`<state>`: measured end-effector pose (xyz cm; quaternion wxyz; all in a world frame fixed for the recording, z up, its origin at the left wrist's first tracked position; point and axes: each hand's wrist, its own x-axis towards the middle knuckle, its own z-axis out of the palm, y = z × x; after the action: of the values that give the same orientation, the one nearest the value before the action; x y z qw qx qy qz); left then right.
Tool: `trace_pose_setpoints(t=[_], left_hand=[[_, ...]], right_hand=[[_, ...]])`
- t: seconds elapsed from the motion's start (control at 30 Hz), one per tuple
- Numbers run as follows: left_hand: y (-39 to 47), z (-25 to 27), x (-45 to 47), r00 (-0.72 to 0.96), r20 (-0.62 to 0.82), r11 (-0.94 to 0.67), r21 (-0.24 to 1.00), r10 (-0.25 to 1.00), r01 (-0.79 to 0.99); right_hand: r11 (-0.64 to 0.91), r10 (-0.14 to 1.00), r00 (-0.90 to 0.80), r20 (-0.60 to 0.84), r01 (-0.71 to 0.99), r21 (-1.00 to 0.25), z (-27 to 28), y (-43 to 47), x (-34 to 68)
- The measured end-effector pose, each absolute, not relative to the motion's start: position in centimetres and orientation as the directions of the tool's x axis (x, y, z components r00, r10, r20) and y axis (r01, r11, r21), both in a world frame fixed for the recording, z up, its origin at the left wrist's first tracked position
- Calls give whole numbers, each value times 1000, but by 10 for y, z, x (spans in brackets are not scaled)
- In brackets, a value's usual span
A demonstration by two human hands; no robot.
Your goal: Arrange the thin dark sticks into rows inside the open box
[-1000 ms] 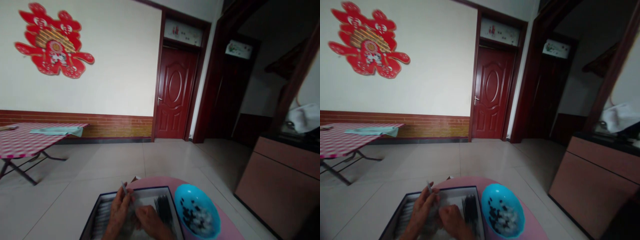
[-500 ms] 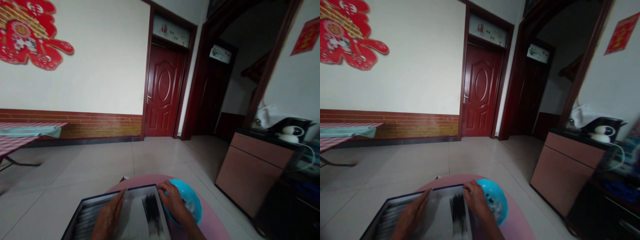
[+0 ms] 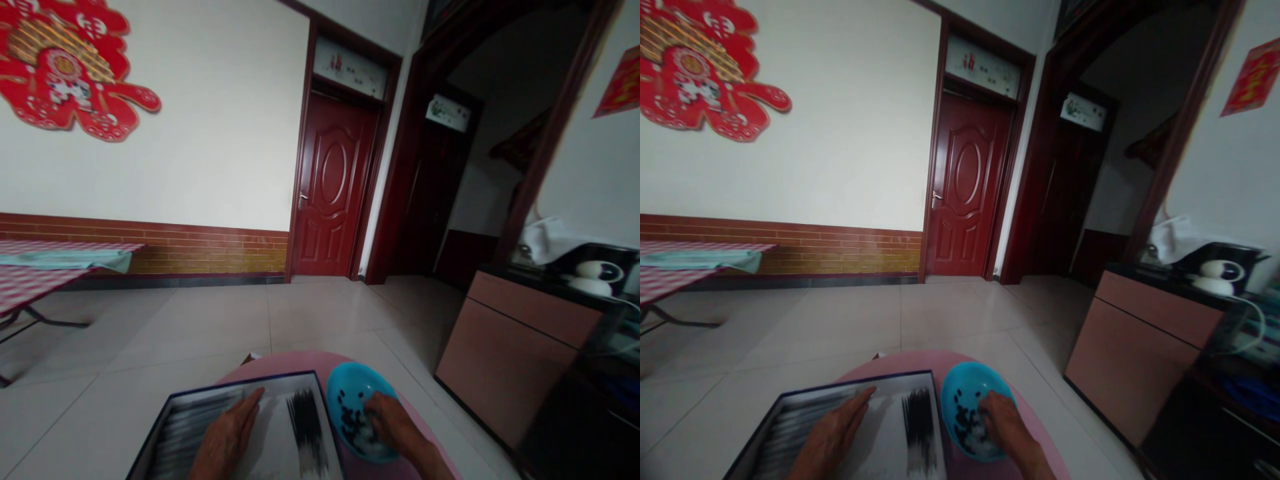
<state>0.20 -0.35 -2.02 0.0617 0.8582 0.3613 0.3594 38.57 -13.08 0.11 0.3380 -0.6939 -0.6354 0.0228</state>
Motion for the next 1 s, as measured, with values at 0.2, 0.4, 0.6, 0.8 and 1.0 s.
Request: trace_pose_setpoints(t=[0.2, 0.4, 0.6, 0.8, 1.0], left_hand=[[-2, -21, 5, 458, 613, -745, 368, 644, 556], [-3, -21, 8, 429, 682, -768, 318, 592, 556], [-4, -14, 10, 406, 735, -783, 269, 543, 561], [-9, -7, 13, 425, 717, -781, 268, 553, 564], [-21, 2, 18, 477, 592, -739, 343, 650, 580]], right_hand=[[73, 890, 222, 399, 793, -604, 35, -118, 368], [46, 894, 429, 128, 198, -979, 68, -89, 299], [51, 909, 408, -85, -311, -949, 56, -53, 220], [58, 936, 331, -122, -486, -872, 28, -37, 181], [31, 955, 277, -105, -446, -894, 13, -42, 176]])
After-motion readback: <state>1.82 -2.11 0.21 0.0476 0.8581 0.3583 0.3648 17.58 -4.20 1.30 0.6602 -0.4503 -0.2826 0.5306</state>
